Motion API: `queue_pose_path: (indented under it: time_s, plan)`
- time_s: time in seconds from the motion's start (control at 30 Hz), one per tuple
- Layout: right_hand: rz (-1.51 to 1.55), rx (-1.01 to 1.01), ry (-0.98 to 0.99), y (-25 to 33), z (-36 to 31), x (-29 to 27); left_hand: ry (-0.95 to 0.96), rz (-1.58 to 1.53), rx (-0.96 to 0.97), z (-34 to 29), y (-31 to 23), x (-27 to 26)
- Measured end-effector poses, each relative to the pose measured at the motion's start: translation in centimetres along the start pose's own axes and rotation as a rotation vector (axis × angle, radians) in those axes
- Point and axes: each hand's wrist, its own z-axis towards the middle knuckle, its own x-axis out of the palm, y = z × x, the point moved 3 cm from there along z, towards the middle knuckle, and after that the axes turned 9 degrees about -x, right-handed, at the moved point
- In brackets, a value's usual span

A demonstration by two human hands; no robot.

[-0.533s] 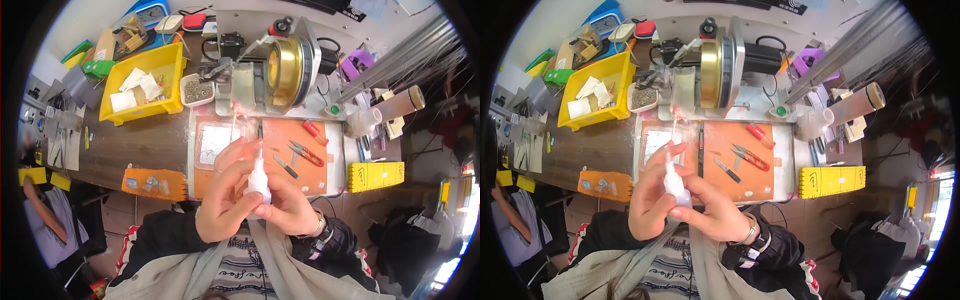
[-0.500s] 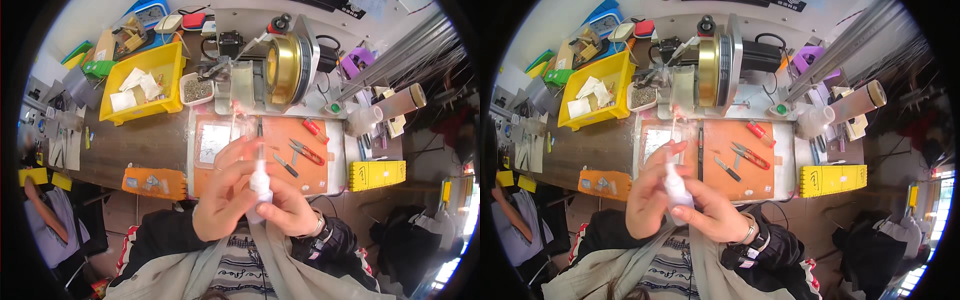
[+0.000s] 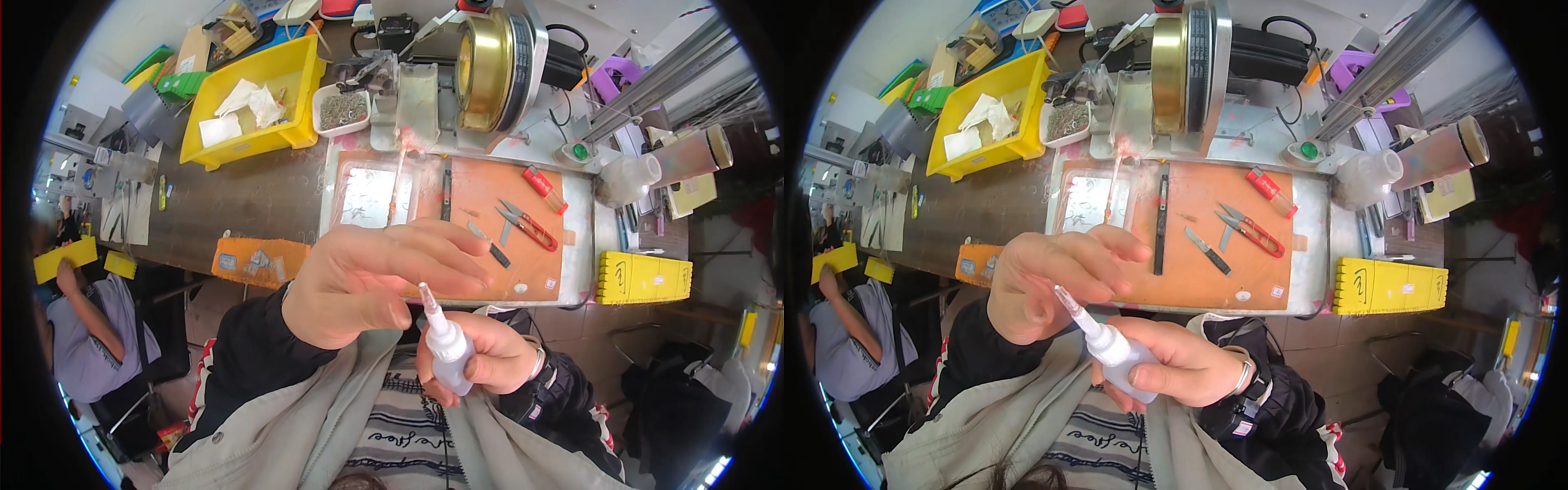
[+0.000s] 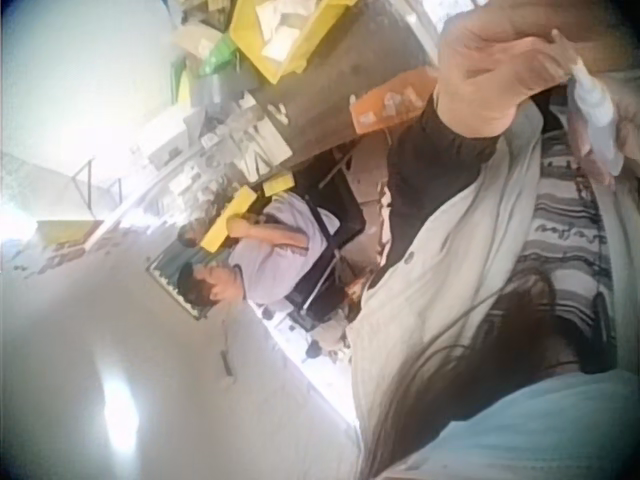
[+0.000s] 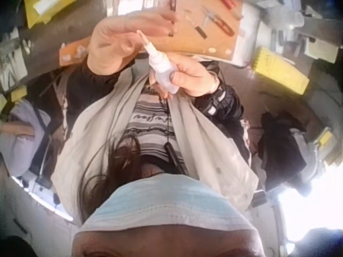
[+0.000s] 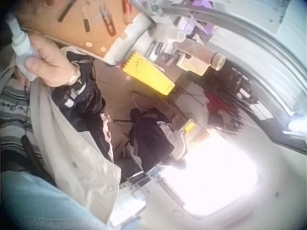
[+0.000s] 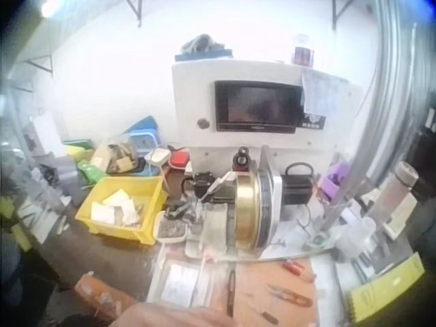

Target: Manually assemble and glue small metal and electronic components at a workbench.

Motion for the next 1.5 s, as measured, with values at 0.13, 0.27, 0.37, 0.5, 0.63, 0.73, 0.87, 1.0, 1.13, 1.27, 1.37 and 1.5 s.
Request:
queue_pose_path:
  time_s: [0.13,0.27,0.37,0.5,0.63,0.73,0.87,1.0,1.13,1.27,1.37,1.5]
  plan:
    - [0.059,-0.019,-0.017,0.0,0.0,0.1,0.037,0.034,-0.026,0.3,-0.2,0.3]
    - [0.082,-0.002,0.011,-0.2,-0.4,0.0,0.017,0.007,-0.047,0.1,-0.4,0.5]
    - [0.082,-0.002,-0.037,0.0,-0.3,0.3,0.015,-0.029,-0.074,0.2,-0.7,0.6]
    - [0.088,-0.009,-0.047,0.1,-0.1,0.1,0.020,0.002,-0.040,0.2,-0.6,0.1]
    - [-0.063,-0.044,-0.051,0.0,-0.3,-0.3,-0.059,0.147,0.011,0.1,-0.9,-0.1]
    - [-0.146,-0.053,-0.093,0.4,-0.3,-0.1,-0.051,0.171,0.028,-0.1,-0.8,-0.5]
    - [0.031,-0.026,-0.061,0.2,-0.3,-0.1,-0.068,0.067,0.044,0.2,-0.5,0.4]
    - [0.165,0.029,-0.081,0.1,-0.6,0.1,0.170,0.058,0.016,0.4,0.1,-0.4]
    - [0.202,0.070,-0.032,-0.2,-0.4,0.0,0.266,-0.016,0.214,0.4,0.0,-0.5]
    - [0.253,0.078,0.001,-0.4,-0.4,0.1,0.294,0.048,0.152,0.3,-0.8,-0.6]
    - [0.252,0.084,-0.040,-0.2,-0.4,0.1,0.267,0.008,0.103,0.2,-0.7,-0.6]
    - [0.219,0.080,-0.042,-0.2,-0.2,0.2,0.282,0.020,0.252,0.3,-0.4,-0.8]
